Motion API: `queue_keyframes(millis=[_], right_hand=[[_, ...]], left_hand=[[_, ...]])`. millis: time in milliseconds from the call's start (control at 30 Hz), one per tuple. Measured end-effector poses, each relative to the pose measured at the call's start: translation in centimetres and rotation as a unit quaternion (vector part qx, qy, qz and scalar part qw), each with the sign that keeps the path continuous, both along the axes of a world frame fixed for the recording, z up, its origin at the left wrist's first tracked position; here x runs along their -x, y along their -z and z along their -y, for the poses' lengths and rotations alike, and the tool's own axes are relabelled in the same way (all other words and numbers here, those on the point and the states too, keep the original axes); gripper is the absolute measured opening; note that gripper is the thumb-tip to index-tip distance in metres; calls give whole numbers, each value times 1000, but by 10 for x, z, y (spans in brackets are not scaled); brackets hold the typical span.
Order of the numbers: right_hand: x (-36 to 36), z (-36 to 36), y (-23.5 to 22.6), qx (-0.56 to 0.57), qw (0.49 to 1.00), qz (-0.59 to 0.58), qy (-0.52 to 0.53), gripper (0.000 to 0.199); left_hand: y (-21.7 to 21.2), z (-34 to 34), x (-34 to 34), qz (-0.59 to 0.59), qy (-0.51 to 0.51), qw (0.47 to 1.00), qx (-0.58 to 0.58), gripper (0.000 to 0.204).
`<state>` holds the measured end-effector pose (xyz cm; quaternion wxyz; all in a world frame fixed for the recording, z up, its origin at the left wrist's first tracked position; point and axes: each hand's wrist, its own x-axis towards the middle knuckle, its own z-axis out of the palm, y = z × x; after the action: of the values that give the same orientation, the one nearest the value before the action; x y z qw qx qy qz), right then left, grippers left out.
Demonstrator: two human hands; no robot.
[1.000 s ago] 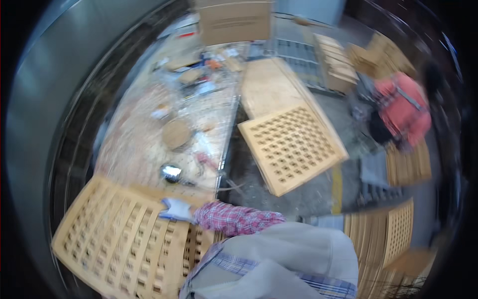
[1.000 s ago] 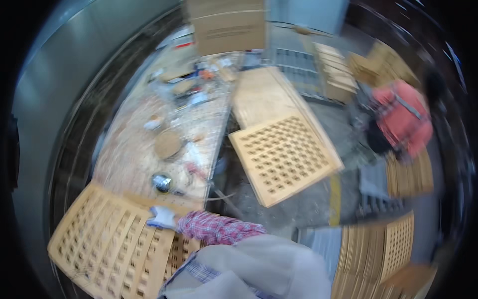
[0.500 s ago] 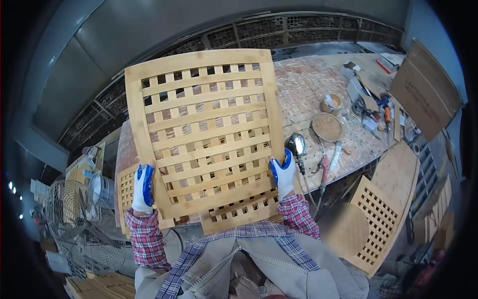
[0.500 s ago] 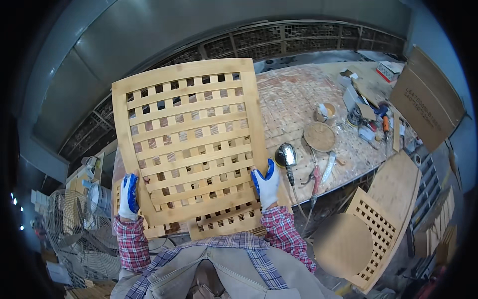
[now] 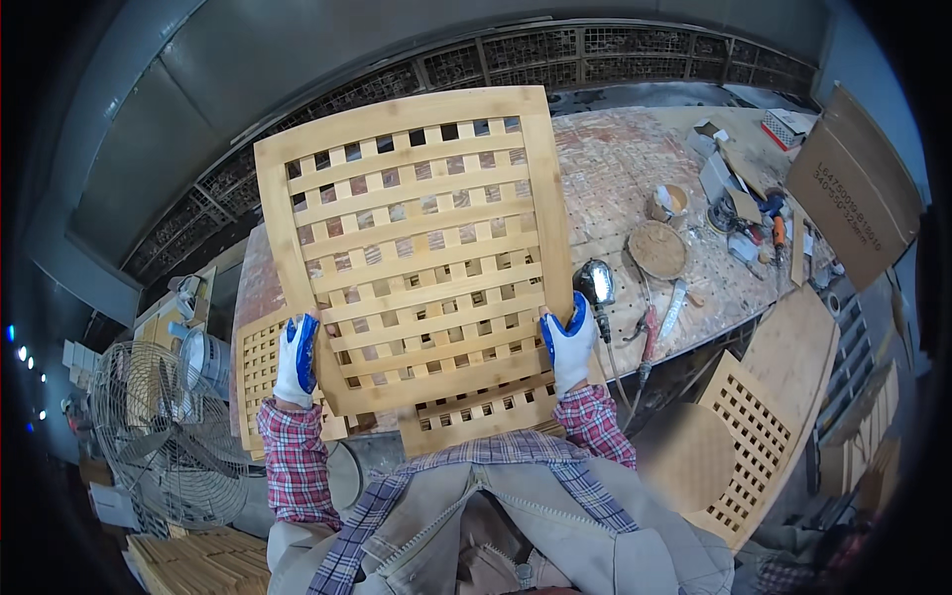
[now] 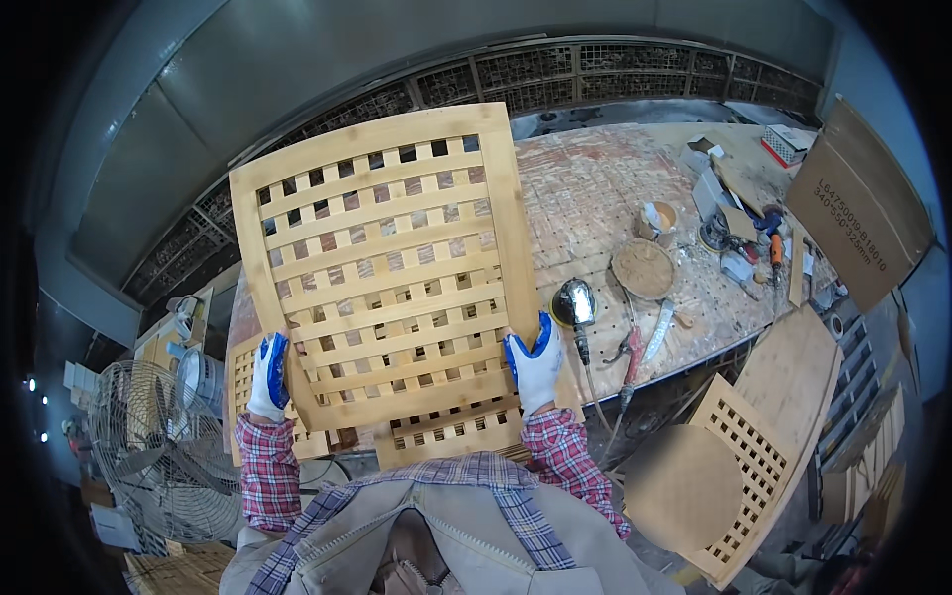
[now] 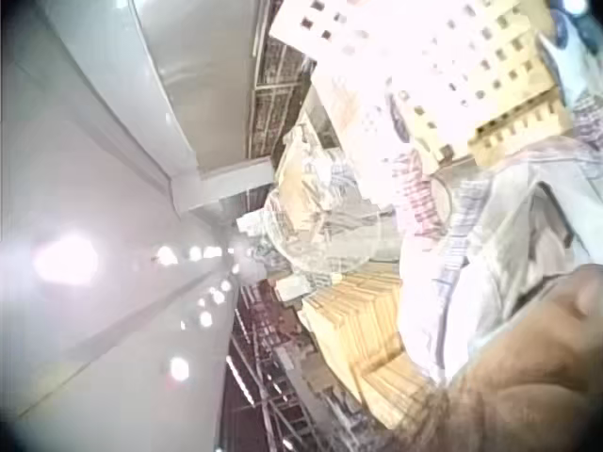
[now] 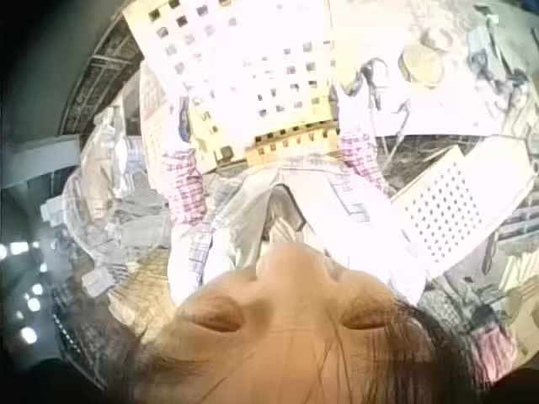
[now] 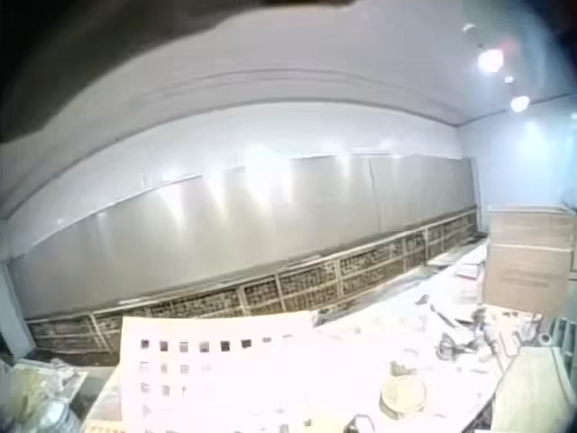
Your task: Sanding the surfaces and edges of square wooden lattice panels using an orbital sander at a workbench.
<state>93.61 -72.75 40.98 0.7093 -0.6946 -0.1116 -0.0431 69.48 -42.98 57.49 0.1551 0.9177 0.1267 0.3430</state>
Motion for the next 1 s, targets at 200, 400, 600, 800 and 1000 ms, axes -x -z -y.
queue_keyframes(millis=[200,400,600,800,1000], right_hand=[[6,9,-12,31,999,-27,-1,53],[1,9,2,21,999,-26,10,52],[-11,8,12,-25,998,-42,-36,38],[-3,11,1,-50,995,-72,-50,28],[-9,16,9,-52,992,-97,-53,29]], left_hand=[[4,5,1,-52,-14,928,368,25],[65,-50,22,-27,38,992,114,28],[36,-30,-2,2,-12,859,512,34],[18,-2,-4,25,-32,825,564,32],[16,16,-17,115,-84,872,468,31]])
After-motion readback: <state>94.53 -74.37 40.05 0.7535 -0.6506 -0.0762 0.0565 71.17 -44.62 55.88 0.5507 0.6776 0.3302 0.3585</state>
